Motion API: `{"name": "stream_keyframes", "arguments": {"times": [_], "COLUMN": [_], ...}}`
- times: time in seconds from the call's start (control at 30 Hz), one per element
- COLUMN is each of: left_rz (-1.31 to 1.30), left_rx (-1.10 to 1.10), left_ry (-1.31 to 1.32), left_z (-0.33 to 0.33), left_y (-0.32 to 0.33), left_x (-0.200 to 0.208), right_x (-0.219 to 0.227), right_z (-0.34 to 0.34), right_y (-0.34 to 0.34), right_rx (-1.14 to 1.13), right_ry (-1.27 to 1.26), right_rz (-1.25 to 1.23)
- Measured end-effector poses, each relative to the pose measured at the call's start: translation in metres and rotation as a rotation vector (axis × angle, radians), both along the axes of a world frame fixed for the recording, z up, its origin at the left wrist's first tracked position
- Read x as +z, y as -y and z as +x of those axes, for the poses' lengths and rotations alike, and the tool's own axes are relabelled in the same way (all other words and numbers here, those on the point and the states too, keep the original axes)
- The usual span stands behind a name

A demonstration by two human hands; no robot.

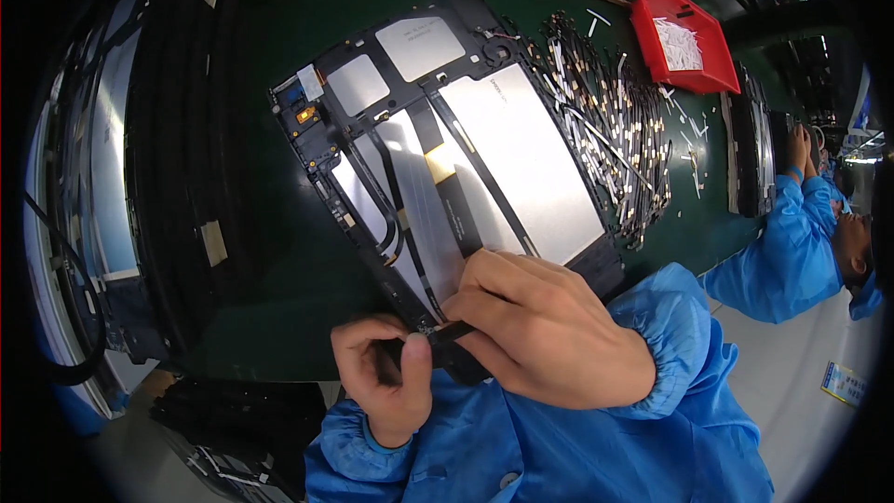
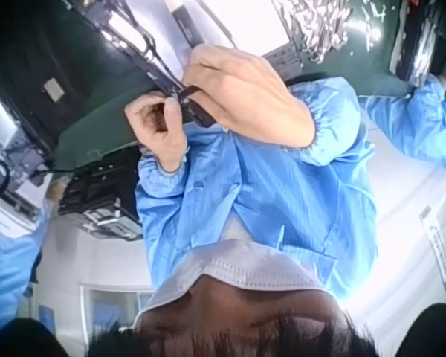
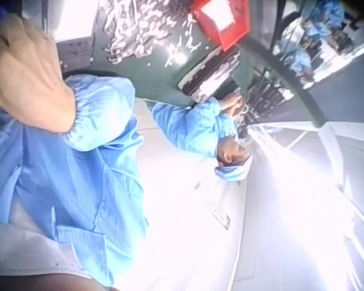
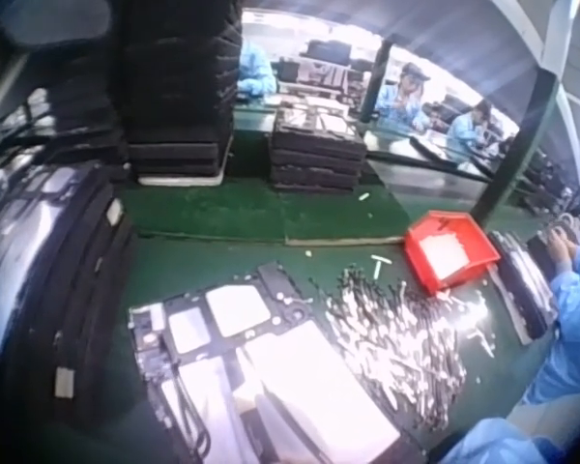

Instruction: The person attaches ribbon cables and adhesive strips to electronic device chassis by hand, places completed devices onto an upper conveyor belt, and retrieves new chassis from a stack.

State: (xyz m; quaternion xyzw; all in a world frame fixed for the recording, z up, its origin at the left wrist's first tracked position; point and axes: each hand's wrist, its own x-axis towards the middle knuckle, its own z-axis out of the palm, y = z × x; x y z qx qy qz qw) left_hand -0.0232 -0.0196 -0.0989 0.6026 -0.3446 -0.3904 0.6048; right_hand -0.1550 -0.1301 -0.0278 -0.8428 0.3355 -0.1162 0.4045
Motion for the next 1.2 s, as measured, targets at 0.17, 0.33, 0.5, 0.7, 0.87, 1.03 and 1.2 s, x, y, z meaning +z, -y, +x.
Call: {"name": "stream_keyframes", "arguments": {"times": [0.17,0.33,0.5,0.7,0.87,1.03,1.2], "left_rz": [0.011,0.048,0.041,0.122,0.15,0.083,0.282], "left_rx": [-0.068,-0.098,-0.101,-0.138,-0.185,-0.269,-0.348], "left_ry": [0.064,0.091,0.044,-0.122,-0.261,-0.282,-0.124], "left_z": [0.001,0.006,0.003,0.014,0.019,0.023,0.023], "left_y": [0.003,0.004,0.007,0.009,0.01,-0.006,-0.033], "left_x": [0.003,0.006,0.009,0.015,0.013,0.013,0.023], "right_x": [0.0,-0.001,-0.001,-0.001,0.005,0.004,-0.001], "right_z": [0.0,0.0,-0.001,-0.003,-0.006,-0.004,-0.001], "right_y": [0.0,0.001,0.001,0.003,0.007,-0.012,-0.019], "right_rx": [-0.002,0.0,-0.002,0.028,0.104,0.094,-0.082], "right_ry": [0.003,0.003,0.005,0.028,0.141,0.193,0.051], "right_rz": [-0.007,-0.006,0.0,0.013,0.172,0.147,-0.157]}}
